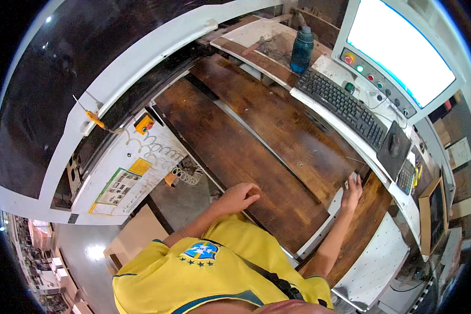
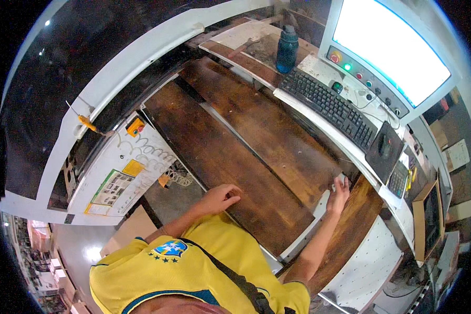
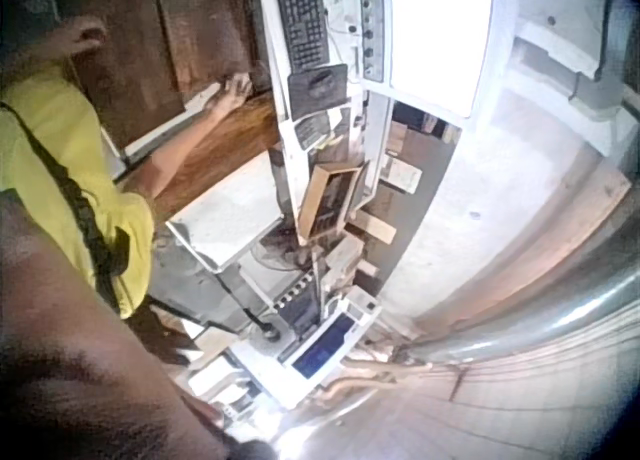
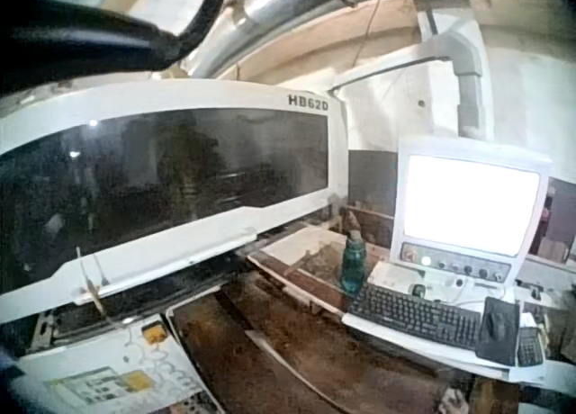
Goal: The person positions wood panels on a machine bed, uses a blow-gun to clear the surface, and stacks the panels on a nearby pile.
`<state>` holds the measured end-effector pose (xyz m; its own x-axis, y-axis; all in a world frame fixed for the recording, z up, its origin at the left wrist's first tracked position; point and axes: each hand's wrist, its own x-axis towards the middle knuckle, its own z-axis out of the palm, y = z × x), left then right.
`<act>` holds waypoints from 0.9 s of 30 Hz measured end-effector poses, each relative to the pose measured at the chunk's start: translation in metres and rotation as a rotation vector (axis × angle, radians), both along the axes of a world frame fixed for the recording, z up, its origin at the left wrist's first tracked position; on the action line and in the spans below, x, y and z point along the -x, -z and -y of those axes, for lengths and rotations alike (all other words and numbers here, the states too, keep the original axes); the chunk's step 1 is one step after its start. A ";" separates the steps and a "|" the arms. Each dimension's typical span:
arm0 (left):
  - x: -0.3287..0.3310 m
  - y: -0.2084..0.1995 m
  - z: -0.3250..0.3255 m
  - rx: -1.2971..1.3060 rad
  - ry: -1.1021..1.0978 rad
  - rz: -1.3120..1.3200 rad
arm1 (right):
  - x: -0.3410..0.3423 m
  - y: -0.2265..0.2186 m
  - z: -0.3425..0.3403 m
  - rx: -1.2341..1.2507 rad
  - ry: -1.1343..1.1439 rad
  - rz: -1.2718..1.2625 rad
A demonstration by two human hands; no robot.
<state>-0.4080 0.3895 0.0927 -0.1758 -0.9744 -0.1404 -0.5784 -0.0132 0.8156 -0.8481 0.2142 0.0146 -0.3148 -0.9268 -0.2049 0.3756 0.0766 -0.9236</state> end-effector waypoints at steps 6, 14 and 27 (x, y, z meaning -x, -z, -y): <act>-0.027 0.036 0.040 -0.200 -0.264 -0.312 | -0.078 -0.048 -0.083 0.179 0.071 -0.040; -0.095 0.033 0.119 -0.329 -0.754 -0.988 | -0.165 -0.116 -0.177 0.126 0.268 -0.229; -0.102 0.048 0.037 -0.367 -0.067 -0.829 | -0.099 -0.134 -0.218 -0.024 0.229 -0.888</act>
